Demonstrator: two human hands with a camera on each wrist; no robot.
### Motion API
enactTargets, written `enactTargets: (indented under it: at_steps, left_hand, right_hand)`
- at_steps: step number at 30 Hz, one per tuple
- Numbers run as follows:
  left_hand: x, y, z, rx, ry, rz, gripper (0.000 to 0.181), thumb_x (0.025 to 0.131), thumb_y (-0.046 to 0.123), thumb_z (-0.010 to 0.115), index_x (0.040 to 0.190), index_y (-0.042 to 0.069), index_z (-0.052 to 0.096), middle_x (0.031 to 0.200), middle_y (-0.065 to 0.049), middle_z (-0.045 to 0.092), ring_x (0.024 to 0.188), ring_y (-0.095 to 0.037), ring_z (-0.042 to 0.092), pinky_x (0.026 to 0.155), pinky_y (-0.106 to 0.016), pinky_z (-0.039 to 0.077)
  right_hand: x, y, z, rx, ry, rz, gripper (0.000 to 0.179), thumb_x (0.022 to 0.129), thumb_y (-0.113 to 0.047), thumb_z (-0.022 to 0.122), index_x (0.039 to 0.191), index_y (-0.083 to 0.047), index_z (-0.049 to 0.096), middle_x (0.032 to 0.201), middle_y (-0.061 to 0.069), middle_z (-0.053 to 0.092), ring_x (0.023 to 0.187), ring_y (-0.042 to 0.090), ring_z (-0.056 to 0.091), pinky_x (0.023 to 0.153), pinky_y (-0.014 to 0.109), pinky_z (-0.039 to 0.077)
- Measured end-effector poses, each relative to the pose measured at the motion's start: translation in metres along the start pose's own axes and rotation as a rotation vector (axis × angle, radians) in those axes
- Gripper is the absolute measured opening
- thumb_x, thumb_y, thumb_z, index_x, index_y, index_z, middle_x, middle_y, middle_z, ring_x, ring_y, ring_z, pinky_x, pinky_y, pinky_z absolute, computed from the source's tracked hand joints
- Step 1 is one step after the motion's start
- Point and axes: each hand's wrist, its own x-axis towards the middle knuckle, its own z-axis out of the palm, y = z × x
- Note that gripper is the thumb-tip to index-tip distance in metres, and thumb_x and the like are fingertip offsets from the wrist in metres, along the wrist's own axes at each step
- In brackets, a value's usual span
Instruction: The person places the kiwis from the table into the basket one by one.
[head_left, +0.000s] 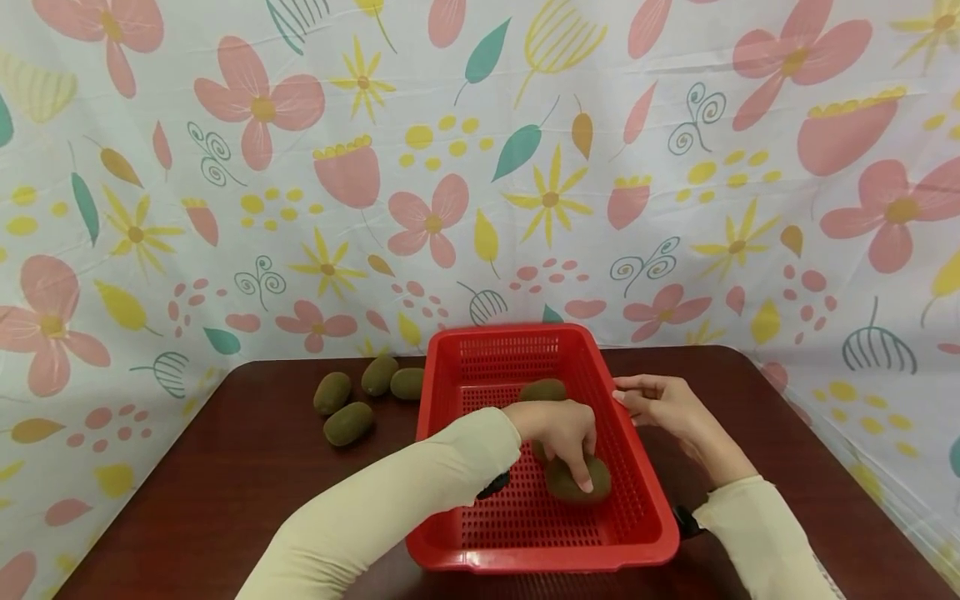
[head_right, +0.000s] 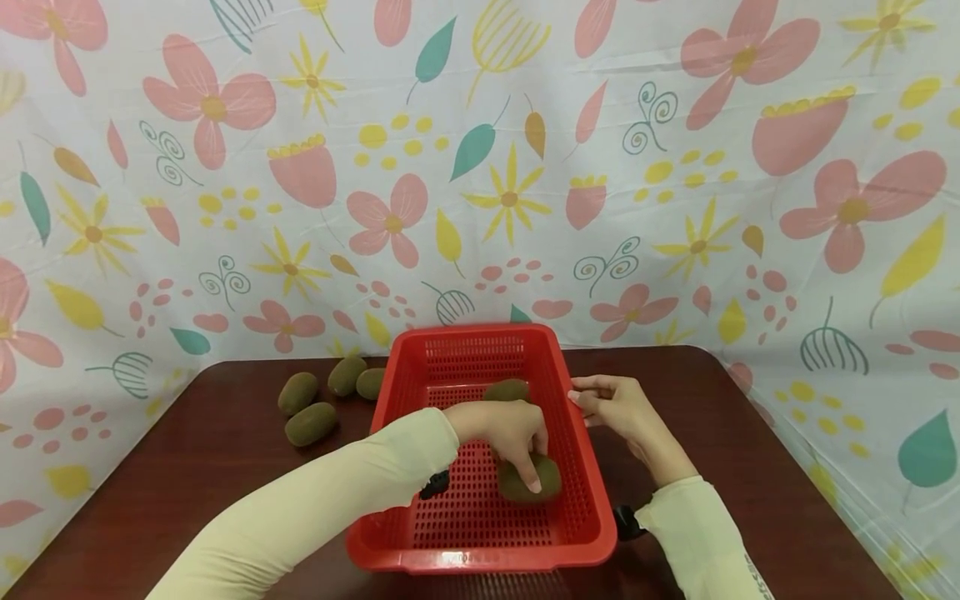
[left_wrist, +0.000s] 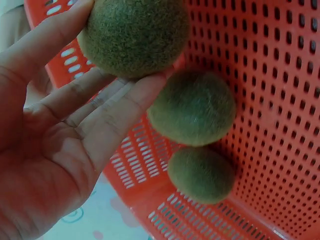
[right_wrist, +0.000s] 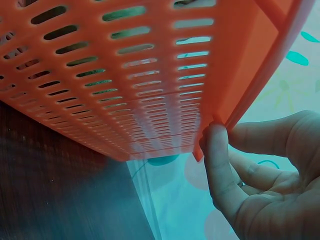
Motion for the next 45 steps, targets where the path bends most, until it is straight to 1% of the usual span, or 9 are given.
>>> enactTargets:
  at_steps: [7,18,22,27,29,32,37,42,45]
  left_hand:
    - [0.004,0.002,0.013,0.0,-0.043,-0.03,0.038,0.081,0.025,0.079,0.111,0.005,0.07,0.103,-0.001,0.066,0.06,-0.016,0.066,0.06,-0.026,0.056]
    - [0.006,0.001,0.025,-0.017,-0.096,-0.03,0.025,0.084,0.026,0.076,0.094,0.005,0.067,0.078,0.002,0.056,0.06,-0.013,0.063,0.059,-0.026,0.056]
    - [0.005,0.002,0.024,-0.028,-0.116,-0.052,0.026,0.085,0.026,0.075,0.096,0.005,0.065,0.083,0.001,0.057,0.063,-0.011,0.062,0.061,-0.026,0.056]
    - [0.005,0.002,0.024,-0.03,-0.129,-0.073,0.035,0.085,0.027,0.075,0.111,0.005,0.067,0.099,0.001,0.061,0.071,-0.009,0.063,0.062,-0.024,0.055]
    - [0.004,0.003,0.022,-0.032,-0.129,-0.078,0.043,0.085,0.027,0.075,0.12,0.005,0.064,0.11,0.002,0.061,0.074,-0.008,0.063,0.062,-0.023,0.055]
    - [0.003,0.002,0.017,-0.025,-0.127,-0.067,0.044,0.085,0.027,0.075,0.122,0.005,0.064,0.108,0.002,0.063,0.07,-0.009,0.062,0.062,-0.022,0.054]
    - [-0.001,0.001,0.006,-0.009,-0.12,-0.039,0.043,0.087,0.026,0.073,0.123,0.003,0.064,0.083,0.0,0.061,0.057,-0.011,0.052,0.057,-0.022,0.046]
    - [-0.008,-0.001,-0.005,0.033,-0.069,0.018,0.034,0.088,0.027,0.072,0.11,0.001,0.07,0.077,0.0,0.06,0.059,-0.006,0.047,0.058,-0.019,0.042]
    - [-0.012,-0.005,-0.014,0.067,-0.003,0.051,0.028,0.087,0.029,0.073,0.1,0.004,0.073,0.079,0.006,0.061,0.063,-0.002,0.049,0.059,-0.016,0.042]
  right_hand:
    - [0.001,-0.001,0.0,0.003,-0.011,-0.001,0.052,0.095,-0.021,0.062,0.134,0.011,0.048,0.098,0.011,0.069,0.079,0.021,0.067,0.073,0.035,0.057]
    - [0.0,-0.003,-0.001,0.001,-0.012,0.001,0.053,0.095,-0.022,0.062,0.134,0.011,0.048,0.097,0.01,0.069,0.079,0.02,0.066,0.073,0.035,0.056]
    - [-0.001,-0.004,0.0,0.0,-0.009,0.002,0.053,0.095,-0.021,0.062,0.134,0.012,0.047,0.098,0.011,0.069,0.079,0.02,0.066,0.073,0.034,0.056]
    - [0.0,-0.003,0.0,-0.004,-0.01,0.022,0.053,0.096,-0.021,0.062,0.135,0.011,0.046,0.099,0.011,0.069,0.079,0.02,0.066,0.073,0.034,0.056]
    - [0.0,-0.002,0.0,-0.005,-0.012,0.029,0.053,0.096,-0.02,0.062,0.135,0.011,0.046,0.099,0.011,0.069,0.079,0.02,0.066,0.072,0.033,0.056]
    - [0.0,-0.002,0.001,-0.005,-0.014,0.027,0.053,0.096,-0.02,0.062,0.135,0.012,0.046,0.1,0.012,0.069,0.079,0.02,0.066,0.072,0.033,0.057]
    - [0.0,-0.003,0.001,-0.012,-0.013,0.015,0.053,0.095,-0.021,0.062,0.135,0.012,0.047,0.1,0.012,0.069,0.079,0.02,0.066,0.073,0.034,0.057]
    - [-0.001,-0.003,0.001,-0.009,-0.008,0.011,0.053,0.095,-0.021,0.063,0.134,0.012,0.048,0.098,0.011,0.069,0.078,0.02,0.066,0.072,0.034,0.057]
    - [-0.001,-0.003,0.0,-0.007,-0.008,0.003,0.053,0.095,-0.021,0.063,0.134,0.011,0.048,0.098,0.011,0.069,0.078,0.02,0.067,0.072,0.034,0.057]
